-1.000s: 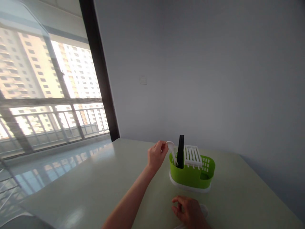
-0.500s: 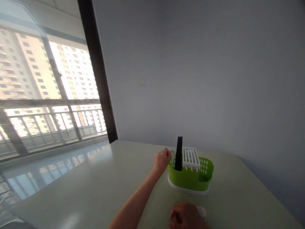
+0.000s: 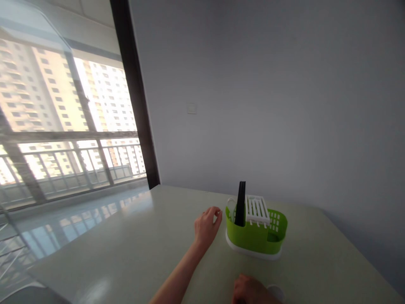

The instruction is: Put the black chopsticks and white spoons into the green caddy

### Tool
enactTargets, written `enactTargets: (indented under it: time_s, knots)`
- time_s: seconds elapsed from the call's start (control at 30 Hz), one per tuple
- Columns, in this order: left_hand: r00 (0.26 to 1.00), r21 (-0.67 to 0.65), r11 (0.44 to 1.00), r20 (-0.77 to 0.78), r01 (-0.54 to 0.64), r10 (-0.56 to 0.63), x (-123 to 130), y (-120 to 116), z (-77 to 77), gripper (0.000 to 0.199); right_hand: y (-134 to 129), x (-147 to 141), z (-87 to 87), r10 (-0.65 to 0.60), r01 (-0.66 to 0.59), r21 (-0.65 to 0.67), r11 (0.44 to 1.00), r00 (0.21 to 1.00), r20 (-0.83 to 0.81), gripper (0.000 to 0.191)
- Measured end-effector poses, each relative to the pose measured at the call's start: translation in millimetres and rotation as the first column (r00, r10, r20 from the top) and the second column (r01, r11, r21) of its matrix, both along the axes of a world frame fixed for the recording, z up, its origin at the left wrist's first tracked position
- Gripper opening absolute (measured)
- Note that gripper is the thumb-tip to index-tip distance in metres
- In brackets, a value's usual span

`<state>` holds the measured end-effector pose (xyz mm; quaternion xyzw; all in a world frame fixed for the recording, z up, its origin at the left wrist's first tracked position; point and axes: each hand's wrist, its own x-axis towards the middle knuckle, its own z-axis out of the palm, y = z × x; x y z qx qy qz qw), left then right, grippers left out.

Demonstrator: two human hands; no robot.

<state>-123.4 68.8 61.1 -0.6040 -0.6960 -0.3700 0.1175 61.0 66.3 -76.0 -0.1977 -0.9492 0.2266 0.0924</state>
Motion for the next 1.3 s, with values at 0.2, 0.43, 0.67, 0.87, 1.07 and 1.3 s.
enactTargets:
  time_s: [0.2, 0.43, 0.67, 0.87, 1.07, 1.3]
  knots:
    - [0.998, -0.016, 0.999, 0.052, 0.040, -0.039, -9.0, -39.1, -38.6, 0.021, -6.5, -0.4, 9.6, -0.040, 0.040, 0.017, 0.999, 0.999, 0.010, 0.012]
    - [0.983, -0.065, 0.995, 0.170, 0.075, -0.063, -6.9, -64.5, -60.4, 0.023, -8.9, 23.1, 76.8, -0.382, 0.289, -0.272, 0.918, 0.829, -0.408, 0.015]
    - [0.949, -0.147, 0.979, 0.300, 0.144, -0.094, -15.6, -80.2, -74.4, 0.022, 6.9, 26.0, 68.7, -0.689, -0.070, -0.758, 0.648, 0.371, -0.623, 0.024]
    - [0.816, -0.174, 0.935, 0.553, 0.309, -0.166, -8.1, -85.4, -80.5, 0.016, 2.2, 13.2, 58.4, -0.849, -0.315, -0.840, 0.442, 0.157, -0.505, 0.025]
    - [0.448, 0.044, 0.918, 0.863, 0.393, -0.233, 15.8, -80.6, -73.5, 0.038, 0.6, 6.8, 48.4, -0.887, -0.418, -0.834, 0.360, 0.125, -0.445, 0.024]
    - [0.681, 0.178, 0.976, 0.699, 0.129, -0.218, 6.1, -60.7, -16.1, 0.043, -7.4, -0.2, 43.8, -0.840, -0.330, -0.872, 0.363, 0.289, -0.459, 0.031]
